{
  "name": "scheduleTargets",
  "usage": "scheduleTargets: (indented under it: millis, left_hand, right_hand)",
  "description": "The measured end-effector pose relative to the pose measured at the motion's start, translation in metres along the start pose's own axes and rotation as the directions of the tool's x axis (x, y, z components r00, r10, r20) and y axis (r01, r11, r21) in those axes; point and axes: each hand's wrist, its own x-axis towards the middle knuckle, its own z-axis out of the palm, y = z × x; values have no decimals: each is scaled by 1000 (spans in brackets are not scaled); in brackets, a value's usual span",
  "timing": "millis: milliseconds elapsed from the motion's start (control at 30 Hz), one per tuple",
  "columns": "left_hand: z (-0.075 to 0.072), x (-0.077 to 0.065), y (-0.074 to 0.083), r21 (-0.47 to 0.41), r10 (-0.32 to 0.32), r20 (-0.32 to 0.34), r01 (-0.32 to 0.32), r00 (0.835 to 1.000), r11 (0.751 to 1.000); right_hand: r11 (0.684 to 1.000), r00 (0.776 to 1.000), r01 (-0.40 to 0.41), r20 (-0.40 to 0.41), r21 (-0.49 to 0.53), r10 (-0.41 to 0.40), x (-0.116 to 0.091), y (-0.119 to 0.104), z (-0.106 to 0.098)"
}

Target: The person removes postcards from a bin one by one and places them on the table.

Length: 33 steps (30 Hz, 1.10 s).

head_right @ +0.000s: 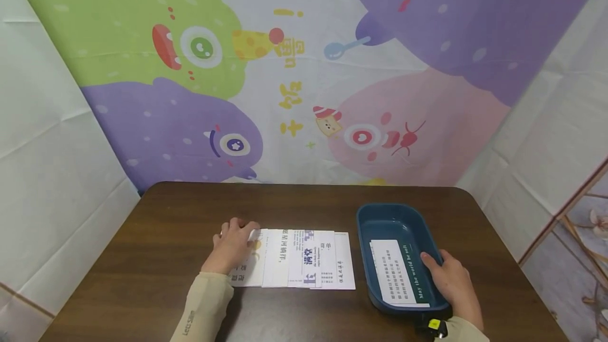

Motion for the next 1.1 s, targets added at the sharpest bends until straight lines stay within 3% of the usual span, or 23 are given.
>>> scheduleTargets:
  millis: [1100]
  left_hand:
    - [0,3,-1,-2,-26,-9,26,1000,1000]
  right_hand:
    - [1000,1000,11,-3,-4,-11,1,1,0]
